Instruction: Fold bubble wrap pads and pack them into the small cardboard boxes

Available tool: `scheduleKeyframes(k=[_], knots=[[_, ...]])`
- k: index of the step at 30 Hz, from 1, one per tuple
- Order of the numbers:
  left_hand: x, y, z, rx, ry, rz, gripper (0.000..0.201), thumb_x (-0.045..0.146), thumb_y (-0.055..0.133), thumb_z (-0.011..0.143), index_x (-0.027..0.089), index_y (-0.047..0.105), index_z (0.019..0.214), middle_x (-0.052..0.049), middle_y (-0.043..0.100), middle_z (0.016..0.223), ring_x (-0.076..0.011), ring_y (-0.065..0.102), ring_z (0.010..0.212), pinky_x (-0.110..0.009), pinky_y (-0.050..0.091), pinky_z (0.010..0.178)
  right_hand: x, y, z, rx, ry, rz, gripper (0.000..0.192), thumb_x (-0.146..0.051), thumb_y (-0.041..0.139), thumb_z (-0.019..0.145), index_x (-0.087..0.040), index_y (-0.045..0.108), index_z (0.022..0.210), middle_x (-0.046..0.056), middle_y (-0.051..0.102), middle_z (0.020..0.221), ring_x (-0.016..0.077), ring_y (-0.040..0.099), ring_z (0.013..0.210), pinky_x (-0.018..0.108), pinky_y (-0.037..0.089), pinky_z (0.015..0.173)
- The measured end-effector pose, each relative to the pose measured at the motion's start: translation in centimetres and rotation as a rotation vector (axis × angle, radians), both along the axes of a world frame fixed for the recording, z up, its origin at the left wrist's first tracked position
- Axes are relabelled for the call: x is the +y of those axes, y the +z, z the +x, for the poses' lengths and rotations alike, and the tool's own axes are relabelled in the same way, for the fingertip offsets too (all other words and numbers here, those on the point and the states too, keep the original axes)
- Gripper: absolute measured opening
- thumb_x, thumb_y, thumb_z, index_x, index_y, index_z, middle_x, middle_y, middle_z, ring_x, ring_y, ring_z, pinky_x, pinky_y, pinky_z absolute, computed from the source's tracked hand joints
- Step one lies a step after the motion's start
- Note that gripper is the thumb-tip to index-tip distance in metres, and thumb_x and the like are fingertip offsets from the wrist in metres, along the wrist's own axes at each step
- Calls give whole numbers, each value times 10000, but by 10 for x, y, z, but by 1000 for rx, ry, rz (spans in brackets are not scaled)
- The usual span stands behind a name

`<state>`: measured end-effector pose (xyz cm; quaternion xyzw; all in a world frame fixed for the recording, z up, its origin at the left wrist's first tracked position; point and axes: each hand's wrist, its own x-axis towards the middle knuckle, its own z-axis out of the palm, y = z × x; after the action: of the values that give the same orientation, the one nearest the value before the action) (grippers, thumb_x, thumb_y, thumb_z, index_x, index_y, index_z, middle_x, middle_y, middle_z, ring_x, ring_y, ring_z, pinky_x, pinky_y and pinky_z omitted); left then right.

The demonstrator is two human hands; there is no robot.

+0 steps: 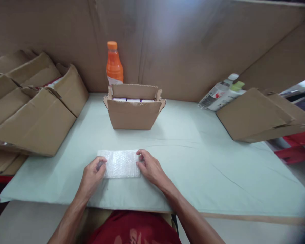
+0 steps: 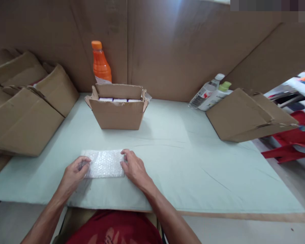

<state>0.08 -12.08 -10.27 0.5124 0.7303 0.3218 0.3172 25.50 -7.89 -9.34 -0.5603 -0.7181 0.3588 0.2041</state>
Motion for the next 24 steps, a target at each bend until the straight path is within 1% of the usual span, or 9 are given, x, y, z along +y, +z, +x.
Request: scheduleKeyframes(k=[3,7,10,12,14,17,20,22,24], knots=[[-3,-4,-2,-79,-3,17,270,365,508,751,206,673,894,33,574,642,-135,458,498,-252,382,504,-4,4,1,125,8,-50,329,-204,567,864,-257,555,1189,44,637,1151,129,591,691,344,490,796],[-7,-12,-1,-74,0,150,240,370,524,771,204,696,789,-22,698,782,-184,638,687,-269,496,631,-22,5,4,320,36,-320,451,-263,590,875,-265,531,1323,-39,578,769,133,513,611,276,432,638],[-12,-17,-1,-47,-16,215,244,365,532,796,203,712,769,-23,711,768,-191,676,715,-266,529,657,-37,0,2,436,62,-447,486,-286,615,875,-269,548,1356,-39,563,755,129,509,636,247,402,606],[-12,-17,-2,-25,-33,245,236,346,541,812,202,722,766,-21,727,761,-186,692,698,-254,540,635,-42,0,1,451,37,-353,360,-264,611,875,-250,636,1234,-7,610,840,136,539,701,254,432,651],[-6,-9,-3,17,-66,311,217,308,553,836,204,733,774,-16,750,770,-180,711,702,-241,552,634,-36,7,2,422,14,-154,227,-216,576,887,-230,687,1085,20,649,911,145,571,761,270,466,716],[22,27,2,162,-139,576,184,210,571,876,209,755,863,-8,777,838,-162,733,771,-234,568,729,-6,38,11,356,44,228,206,-172,534,922,-231,690,1042,33,679,939,152,605,798,276,494,752],[73,84,14,363,-143,979,252,101,585,857,209,750,1015,-7,777,913,-150,725,834,-255,558,829,48,88,24,256,27,583,210,-191,546,942,-245,692,1083,35,703,971,159,619,820,297,503,788],[116,122,21,441,-147,1136,319,107,594,830,192,736,1102,-34,772,987,-182,718,914,-308,550,890,92,123,32,178,-19,707,216,-215,560,928,-232,703,1089,44,712,1020,165,616,827,314,498,804],[159,151,26,457,-239,1095,338,180,573,827,160,733,1124,-72,761,1028,-215,698,959,-350,541,907,137,152,39,81,-30,688,243,-220,558,900,-199,720,1081,46,714,984,160,601,790,305,480,764]])
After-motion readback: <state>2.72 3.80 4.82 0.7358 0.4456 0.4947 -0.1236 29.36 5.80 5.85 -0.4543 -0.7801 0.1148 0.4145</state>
